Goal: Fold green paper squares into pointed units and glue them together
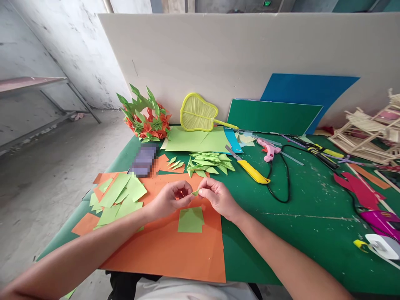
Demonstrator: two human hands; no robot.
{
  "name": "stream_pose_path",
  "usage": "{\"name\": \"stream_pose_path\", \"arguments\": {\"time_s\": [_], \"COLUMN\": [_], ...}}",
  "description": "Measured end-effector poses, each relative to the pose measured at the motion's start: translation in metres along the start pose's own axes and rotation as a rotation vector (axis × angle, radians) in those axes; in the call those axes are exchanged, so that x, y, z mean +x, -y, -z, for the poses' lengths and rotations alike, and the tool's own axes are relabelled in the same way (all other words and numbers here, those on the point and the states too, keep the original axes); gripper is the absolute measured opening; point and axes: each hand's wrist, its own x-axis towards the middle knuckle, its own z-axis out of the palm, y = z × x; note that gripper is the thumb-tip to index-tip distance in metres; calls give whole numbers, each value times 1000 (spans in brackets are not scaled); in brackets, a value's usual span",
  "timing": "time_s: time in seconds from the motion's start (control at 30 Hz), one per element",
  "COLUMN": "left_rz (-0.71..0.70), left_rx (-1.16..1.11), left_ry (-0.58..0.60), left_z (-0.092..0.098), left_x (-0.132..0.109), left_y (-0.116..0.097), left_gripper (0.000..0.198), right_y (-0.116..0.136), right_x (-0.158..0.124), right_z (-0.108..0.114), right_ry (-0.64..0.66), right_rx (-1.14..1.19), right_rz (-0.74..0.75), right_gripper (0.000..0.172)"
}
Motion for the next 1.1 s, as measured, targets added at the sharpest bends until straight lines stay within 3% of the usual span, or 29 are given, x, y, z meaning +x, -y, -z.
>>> {"name": "stream_pose_path", "arguments": {"time_s": [0.17,0.27,0.67,0.8,0.93,1.1], "left_rz": [-10,7,72,48,57,74], "left_rx": [-58,-67,-5,40,185,101], "left_ry": [-26,-63,-13,-16,-35,17], "left_z": [0,1,2,4,6,7], "left_x": [0,1,2,1,0,1], "left_y": [3,7,5,6,5,6], "left_gripper": [23,22,26,24,25,24], "right_y": [1,3,4,1,-1,1], "right_x": [-1,-1,1,0,-1,2], "right_z": [2,2,1,-3,-5,-3], "right_ry": [58,44,-28,33,6,-24], "right_rx": [21,27,-59,-146,-179,-95], "right_rz": [14,10,-30,-14,-30,-33], "right_gripper": [17,21,32,29,28,26]}}
